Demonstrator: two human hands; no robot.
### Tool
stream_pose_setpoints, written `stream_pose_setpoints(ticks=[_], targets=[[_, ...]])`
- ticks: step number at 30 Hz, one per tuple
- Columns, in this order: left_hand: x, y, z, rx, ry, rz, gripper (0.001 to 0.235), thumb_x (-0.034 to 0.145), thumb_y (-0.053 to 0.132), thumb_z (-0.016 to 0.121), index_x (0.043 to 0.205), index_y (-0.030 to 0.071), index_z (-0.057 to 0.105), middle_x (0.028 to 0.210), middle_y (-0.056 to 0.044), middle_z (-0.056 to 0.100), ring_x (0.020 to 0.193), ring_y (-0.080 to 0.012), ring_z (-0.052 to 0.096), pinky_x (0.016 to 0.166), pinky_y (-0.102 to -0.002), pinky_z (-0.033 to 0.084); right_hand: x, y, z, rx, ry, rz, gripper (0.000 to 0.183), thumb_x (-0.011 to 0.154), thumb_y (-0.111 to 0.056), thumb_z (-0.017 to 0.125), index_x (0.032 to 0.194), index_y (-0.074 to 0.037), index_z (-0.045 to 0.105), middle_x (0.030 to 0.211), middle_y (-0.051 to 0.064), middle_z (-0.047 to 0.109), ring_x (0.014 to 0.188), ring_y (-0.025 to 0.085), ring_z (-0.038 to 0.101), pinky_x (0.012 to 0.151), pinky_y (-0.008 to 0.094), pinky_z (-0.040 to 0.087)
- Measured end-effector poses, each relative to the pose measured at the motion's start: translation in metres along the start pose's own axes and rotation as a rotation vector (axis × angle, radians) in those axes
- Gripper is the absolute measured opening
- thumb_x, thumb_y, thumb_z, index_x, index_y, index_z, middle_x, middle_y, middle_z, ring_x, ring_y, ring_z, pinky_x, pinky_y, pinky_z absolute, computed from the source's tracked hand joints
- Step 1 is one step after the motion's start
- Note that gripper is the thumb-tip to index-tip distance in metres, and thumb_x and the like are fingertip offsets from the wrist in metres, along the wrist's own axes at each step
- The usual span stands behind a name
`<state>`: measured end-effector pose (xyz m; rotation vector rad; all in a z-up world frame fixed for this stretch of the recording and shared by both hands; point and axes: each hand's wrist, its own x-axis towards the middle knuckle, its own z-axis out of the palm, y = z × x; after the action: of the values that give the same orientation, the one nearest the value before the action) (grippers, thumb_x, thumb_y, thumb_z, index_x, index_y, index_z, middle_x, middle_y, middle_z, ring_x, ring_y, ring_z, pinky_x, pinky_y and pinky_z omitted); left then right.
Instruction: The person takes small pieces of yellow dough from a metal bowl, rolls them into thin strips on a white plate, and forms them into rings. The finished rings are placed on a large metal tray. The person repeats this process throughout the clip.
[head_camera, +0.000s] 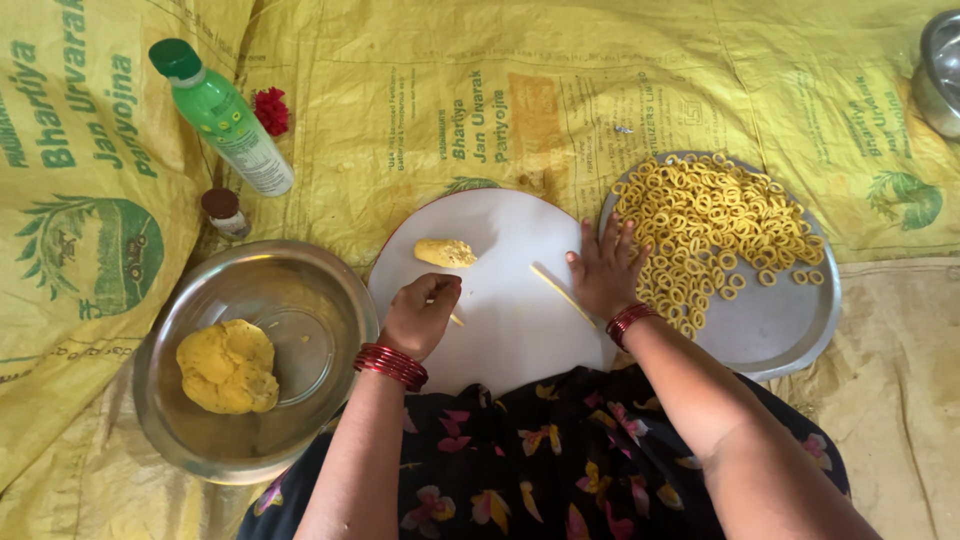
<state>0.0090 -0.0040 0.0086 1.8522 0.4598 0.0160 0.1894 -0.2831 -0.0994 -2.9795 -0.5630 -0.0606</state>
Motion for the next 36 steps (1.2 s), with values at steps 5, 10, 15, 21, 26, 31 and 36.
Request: stream_pose_setpoints(ticks=[5,10,15,21,26,31,36], targets=[[0.0,-0.001,0.0,0.023,-0.018,-0.027,0.037,0.093,0.033,0.062,0.115,0.005,0.073,0.1,-0.012,0.078,0.093,-0.0222,0.074,0.085,-0.034,0.055,-0.001,0.007,-0.001,0.016,-0.069,-0.001,0.071,0.103,-0.059,0.02,0.163,-0.021,0.02,0.169,0.023,0.003,0.154,0.048,-0.007,0.113,0.078,-0.003],[0.0,0.0,0.0,0.013,-0.014,-0.002,0.038,0.093,0.032,0.062,0.116,0.005,0.073,0.1,-0.012,0.078,0.093,-0.0219,0.074,0.086,-0.034,0.055,-0.004,0.0,-0.008,-0.022,-0.101,-0.113,0.072,0.102,-0.06,0.016,0.162,-0.019,0.018,0.168,0.025,0.001,0.153,0.048,-0.007,0.112,0.077,0.0],[0.001,0.002,0.0,0.005,-0.016,-0.023,0.037,0.093,0.032,0.061,0.116,0.005,0.073,0.099,-0.011,0.078,0.092,-0.0213,0.073,0.085,-0.034,0.055,-0.029,-0.039,-0.009,-0.232,-0.181,-0.31,0.073,0.104,-0.057,0.013,0.164,-0.015,0.015,0.169,0.026,0.0,0.153,0.049,-0.005,0.112,0.078,0.007],[0.001,-0.003,-0.001,-0.014,0.003,0.018,0.036,0.093,0.032,0.062,0.115,0.005,0.073,0.1,-0.011,0.078,0.093,-0.0202,0.073,0.085,-0.033,0.056,-0.089,-0.101,-0.027,0.052,-0.309,-0.559,0.075,0.103,-0.057,0.027,0.163,-0.014,0.015,0.167,0.027,-0.002,0.152,0.052,-0.004,0.111,0.077,0.005],[0.005,-0.006,0.001,0.007,0.009,0.028,0.036,0.093,0.03,0.063,0.116,0.005,0.073,0.102,-0.011,0.078,0.095,-0.0207,0.073,0.086,-0.033,0.055,-0.034,-0.099,-0.068,0.304,-0.321,-0.191,0.066,0.105,-0.046,0.042,0.159,-0.011,0.026,0.166,0.021,0.018,0.153,0.041,0.01,0.117,0.067,0.007],[0.005,-0.007,0.003,-0.035,-0.015,0.054,0.032,0.09,0.027,0.066,0.112,0.005,0.074,0.104,-0.012,0.079,0.097,-0.0201,0.075,0.089,-0.032,0.057,-0.025,-0.049,-0.134,1.014,-0.37,0.145,0.048,0.102,-0.036,0.058,0.135,-0.003,0.068,0.125,0.018,0.074,0.117,0.032,0.064,0.105,0.046,0.05],[0.003,-0.012,0.016,0.245,0.019,0.046,0.023,0.086,0.029,0.073,0.097,0.01,0.078,0.103,-0.011,0.078,0.096,-0.0253,0.074,0.089,-0.036,0.057,-0.074,-0.009,-0.18,1.635,-0.601,0.304,0.047,0.098,-0.039,0.052,0.132,-0.008,0.06,0.134,0.012,0.069,0.123,0.024,0.064,0.102,0.041,0.048]])
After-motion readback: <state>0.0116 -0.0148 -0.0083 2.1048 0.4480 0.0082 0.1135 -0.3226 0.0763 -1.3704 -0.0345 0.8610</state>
